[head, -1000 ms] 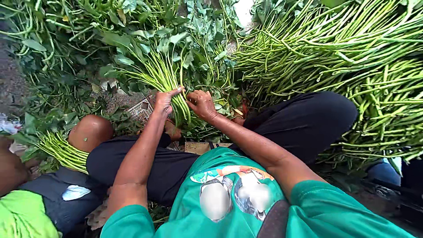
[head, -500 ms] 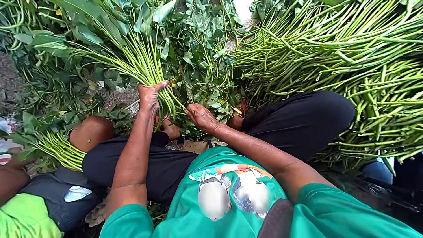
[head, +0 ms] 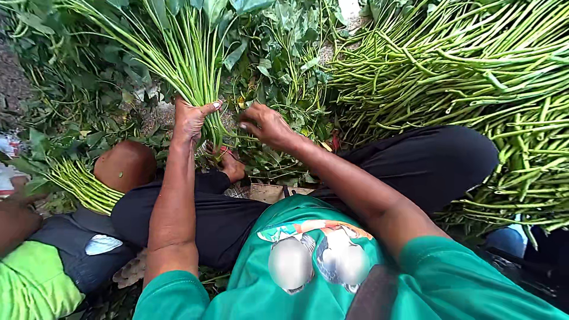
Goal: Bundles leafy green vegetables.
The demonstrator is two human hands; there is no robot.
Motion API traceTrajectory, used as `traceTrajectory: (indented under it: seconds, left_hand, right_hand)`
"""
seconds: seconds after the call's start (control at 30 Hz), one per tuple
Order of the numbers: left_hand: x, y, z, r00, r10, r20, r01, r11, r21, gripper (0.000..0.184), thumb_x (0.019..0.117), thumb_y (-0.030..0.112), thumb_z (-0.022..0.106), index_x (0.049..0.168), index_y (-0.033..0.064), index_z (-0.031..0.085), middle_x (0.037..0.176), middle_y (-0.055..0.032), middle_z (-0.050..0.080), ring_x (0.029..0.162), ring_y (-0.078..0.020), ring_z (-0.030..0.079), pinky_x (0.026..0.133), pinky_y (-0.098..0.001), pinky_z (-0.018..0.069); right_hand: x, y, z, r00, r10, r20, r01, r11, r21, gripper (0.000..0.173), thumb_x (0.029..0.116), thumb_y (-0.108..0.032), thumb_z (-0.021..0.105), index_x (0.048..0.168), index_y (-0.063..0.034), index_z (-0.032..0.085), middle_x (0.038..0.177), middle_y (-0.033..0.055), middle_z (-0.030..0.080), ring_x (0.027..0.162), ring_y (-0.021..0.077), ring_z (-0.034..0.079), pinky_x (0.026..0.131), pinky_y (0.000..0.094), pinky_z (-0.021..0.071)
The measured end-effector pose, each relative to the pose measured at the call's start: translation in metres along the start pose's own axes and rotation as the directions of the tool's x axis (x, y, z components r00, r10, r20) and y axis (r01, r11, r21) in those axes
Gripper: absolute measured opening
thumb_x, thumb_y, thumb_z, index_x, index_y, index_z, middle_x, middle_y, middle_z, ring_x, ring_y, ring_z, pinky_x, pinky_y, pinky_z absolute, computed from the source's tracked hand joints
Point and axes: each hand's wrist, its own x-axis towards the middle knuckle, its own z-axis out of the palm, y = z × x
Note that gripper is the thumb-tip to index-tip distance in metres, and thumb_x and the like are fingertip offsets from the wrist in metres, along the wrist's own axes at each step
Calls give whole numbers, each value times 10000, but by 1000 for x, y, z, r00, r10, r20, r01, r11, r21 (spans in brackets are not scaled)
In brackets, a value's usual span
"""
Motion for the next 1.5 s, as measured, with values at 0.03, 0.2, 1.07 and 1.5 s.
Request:
traceTrajectory:
  seconds: [0.03, 0.2, 1.07, 1.5]
  left_hand:
    - [-1, 1, 5, 1000, -7, 9, 7, 1000, -18, 557, 774, -113, 767, 1254, -11, 501, 995, -76, 739, 881, -180, 743, 835, -351, 637]
    - [0, 0, 12, 999, -38, -20, 36, 995, -98, 492, 795, -137, 735, 1214, -5, 513, 969, -87, 746, 861, -189, 744, 827, -349, 632]
    - [-13, 48, -54, 937, 62, -344, -150, 960, -236, 347, 945, -44, 651, 1242, 20, 483, 1073, -169, 729, 1019, -352, 733, 912, -515, 626]
    - [13, 12, -55, 905, -151, -398, 101, 984, -145, 413, 845, -166, 650, 1213, -17, 536, 1022, -132, 755, 828, -232, 750, 768, -356, 640]
  right_hand:
    - [15, 6, 0, 1000, 27, 6, -27, 998, 52, 349, 1049, -213, 585, 1310, 13, 638, 1390, 206, 601, 1211, 314, 644, 1027, 474, 529]
    - [34, 12, 34, 995, 94, -30, -85, 971, 223, 349, 1081, -220, 512, 948, 54, 684, 858, 153, 682, 773, 233, 663, 776, 418, 543]
    - [102, 138, 111, 757, 590, 280, -653, 671, 352, 689, 973, -115, 687, 1564, -6, 349, 1410, 200, 604, 1124, 310, 701, 947, 478, 594]
    - [103, 121, 116, 814, 576, 74, -580, 811, 80, 335, 1061, -209, 547, 1324, -26, 643, 1298, 233, 667, 1230, 414, 631, 1033, 619, 483]
